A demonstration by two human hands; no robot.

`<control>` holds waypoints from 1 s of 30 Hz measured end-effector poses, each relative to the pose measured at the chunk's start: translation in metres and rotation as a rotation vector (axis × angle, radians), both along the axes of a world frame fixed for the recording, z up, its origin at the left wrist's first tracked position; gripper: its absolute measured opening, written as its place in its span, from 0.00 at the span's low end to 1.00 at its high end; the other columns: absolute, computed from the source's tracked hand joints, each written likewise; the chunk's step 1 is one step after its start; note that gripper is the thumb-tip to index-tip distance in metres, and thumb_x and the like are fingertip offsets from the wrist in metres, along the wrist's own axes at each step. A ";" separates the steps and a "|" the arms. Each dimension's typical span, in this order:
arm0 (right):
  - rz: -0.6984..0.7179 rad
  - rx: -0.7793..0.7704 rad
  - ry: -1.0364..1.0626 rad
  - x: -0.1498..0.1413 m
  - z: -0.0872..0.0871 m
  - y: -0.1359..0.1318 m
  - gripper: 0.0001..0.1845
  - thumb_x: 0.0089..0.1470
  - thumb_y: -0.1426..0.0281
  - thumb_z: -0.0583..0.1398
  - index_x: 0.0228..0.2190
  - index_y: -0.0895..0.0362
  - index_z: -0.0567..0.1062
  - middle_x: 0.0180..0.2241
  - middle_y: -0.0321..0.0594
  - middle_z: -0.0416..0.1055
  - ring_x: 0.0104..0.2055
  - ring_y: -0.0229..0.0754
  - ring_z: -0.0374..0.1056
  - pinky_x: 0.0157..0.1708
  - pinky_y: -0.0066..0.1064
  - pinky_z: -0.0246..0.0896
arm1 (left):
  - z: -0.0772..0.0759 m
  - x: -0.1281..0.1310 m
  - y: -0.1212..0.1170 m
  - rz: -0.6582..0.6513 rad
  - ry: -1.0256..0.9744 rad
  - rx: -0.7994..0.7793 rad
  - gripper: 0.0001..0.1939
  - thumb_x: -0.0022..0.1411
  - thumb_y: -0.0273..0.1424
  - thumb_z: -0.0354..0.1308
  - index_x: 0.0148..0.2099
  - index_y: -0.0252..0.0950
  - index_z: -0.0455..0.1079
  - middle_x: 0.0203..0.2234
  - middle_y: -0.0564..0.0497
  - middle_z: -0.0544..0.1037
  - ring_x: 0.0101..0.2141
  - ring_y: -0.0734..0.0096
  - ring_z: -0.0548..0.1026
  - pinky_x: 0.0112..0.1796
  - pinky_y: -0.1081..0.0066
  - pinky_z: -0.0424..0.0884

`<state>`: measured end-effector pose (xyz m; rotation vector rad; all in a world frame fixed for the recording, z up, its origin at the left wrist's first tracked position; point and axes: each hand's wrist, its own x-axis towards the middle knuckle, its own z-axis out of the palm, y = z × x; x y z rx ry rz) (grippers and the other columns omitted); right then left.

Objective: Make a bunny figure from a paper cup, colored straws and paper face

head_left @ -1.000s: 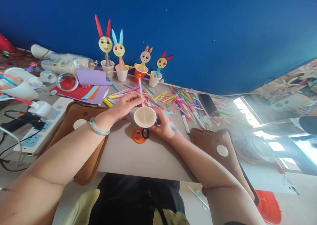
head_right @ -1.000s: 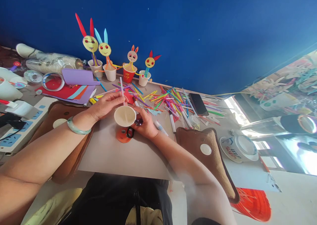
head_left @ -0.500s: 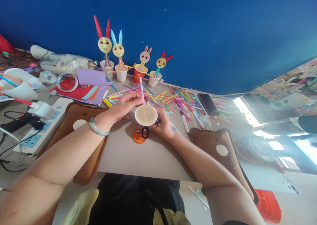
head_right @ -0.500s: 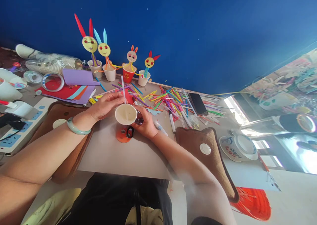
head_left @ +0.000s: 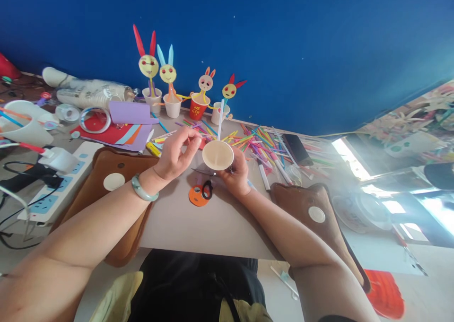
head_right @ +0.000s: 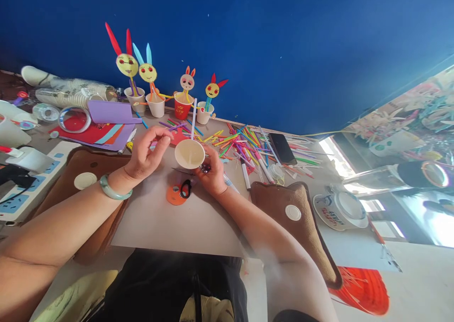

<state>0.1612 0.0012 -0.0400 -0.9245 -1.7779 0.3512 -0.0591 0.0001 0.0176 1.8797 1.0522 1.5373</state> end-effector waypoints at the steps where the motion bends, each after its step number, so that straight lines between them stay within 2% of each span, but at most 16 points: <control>1: -0.016 0.003 0.010 0.000 0.000 0.000 0.28 0.55 0.53 0.66 0.52 0.51 0.70 0.49 0.49 0.74 0.42 0.47 0.74 0.36 0.36 0.72 | 0.000 0.000 -0.002 -0.001 0.087 0.086 0.17 0.66 0.48 0.57 0.40 0.39 0.73 0.38 0.45 0.79 0.42 0.59 0.75 0.49 0.60 0.68; 4: -0.033 0.006 0.036 -0.001 -0.001 0.001 0.29 0.54 0.52 0.67 0.52 0.52 0.70 0.49 0.49 0.74 0.41 0.46 0.74 0.35 0.35 0.71 | -0.005 0.000 -0.007 -0.112 0.350 0.250 0.14 0.60 0.45 0.64 0.42 0.41 0.76 0.42 0.45 0.81 0.49 0.51 0.74 0.55 0.53 0.63; 7: -0.021 -0.011 0.055 -0.002 -0.002 0.000 0.29 0.54 0.52 0.68 0.51 0.52 0.70 0.49 0.47 0.74 0.38 0.44 0.72 0.34 0.33 0.70 | -0.011 0.003 -0.008 -0.185 0.522 0.307 0.12 0.61 0.40 0.64 0.47 0.44 0.77 0.46 0.46 0.82 0.54 0.49 0.73 0.57 0.52 0.60; 12: 0.012 -0.059 0.060 -0.003 -0.002 -0.001 0.31 0.53 0.55 0.68 0.54 0.52 0.68 0.48 0.46 0.74 0.30 0.37 0.68 0.25 0.29 0.63 | -0.010 0.006 -0.007 -0.187 0.593 0.297 0.11 0.65 0.30 0.59 0.47 0.46 0.78 0.41 0.47 0.83 0.55 0.50 0.72 0.59 0.48 0.56; 17: 0.026 -0.101 0.057 -0.004 -0.002 -0.002 0.30 0.52 0.58 0.69 0.53 0.52 0.68 0.47 0.44 0.75 0.26 0.33 0.64 0.23 0.27 0.62 | -0.007 0.006 -0.006 -0.211 0.672 0.301 0.11 0.66 0.27 0.55 0.43 0.45 0.78 0.39 0.47 0.82 0.56 0.51 0.71 0.60 0.45 0.56; 22: 0.045 -0.145 0.086 -0.006 -0.004 -0.002 0.28 0.52 0.60 0.68 0.52 0.51 0.68 0.47 0.43 0.74 0.24 0.29 0.62 0.22 0.25 0.62 | -0.011 0.007 -0.005 -0.207 0.657 0.290 0.10 0.66 0.28 0.55 0.38 0.44 0.77 0.37 0.47 0.82 0.53 0.51 0.71 0.61 0.44 0.53; 25: 0.059 -0.191 0.107 -0.008 -0.004 -0.002 0.29 0.53 0.59 0.68 0.54 0.51 0.68 0.49 0.43 0.74 0.24 0.29 0.64 0.24 0.25 0.64 | -0.011 0.007 -0.003 -0.182 0.615 0.271 0.10 0.65 0.28 0.55 0.35 0.43 0.77 0.33 0.48 0.81 0.51 0.52 0.72 0.63 0.44 0.48; 27: 0.047 -0.210 0.112 -0.008 -0.001 -0.004 0.31 0.53 0.59 0.68 0.55 0.52 0.67 0.52 0.46 0.73 0.26 0.31 0.66 0.25 0.26 0.65 | -0.010 0.007 0.001 -0.147 0.529 0.213 0.08 0.64 0.29 0.56 0.33 0.42 0.76 0.31 0.49 0.80 0.48 0.53 0.73 0.64 0.44 0.47; 30: -0.026 -0.200 0.132 -0.009 0.008 -0.007 0.31 0.53 0.59 0.69 0.55 0.52 0.68 0.56 0.49 0.71 0.26 0.32 0.66 0.26 0.28 0.65 | -0.009 0.004 0.009 -0.078 0.329 0.080 0.07 0.62 0.33 0.60 0.31 0.40 0.75 0.31 0.49 0.79 0.43 0.55 0.73 0.62 0.47 0.51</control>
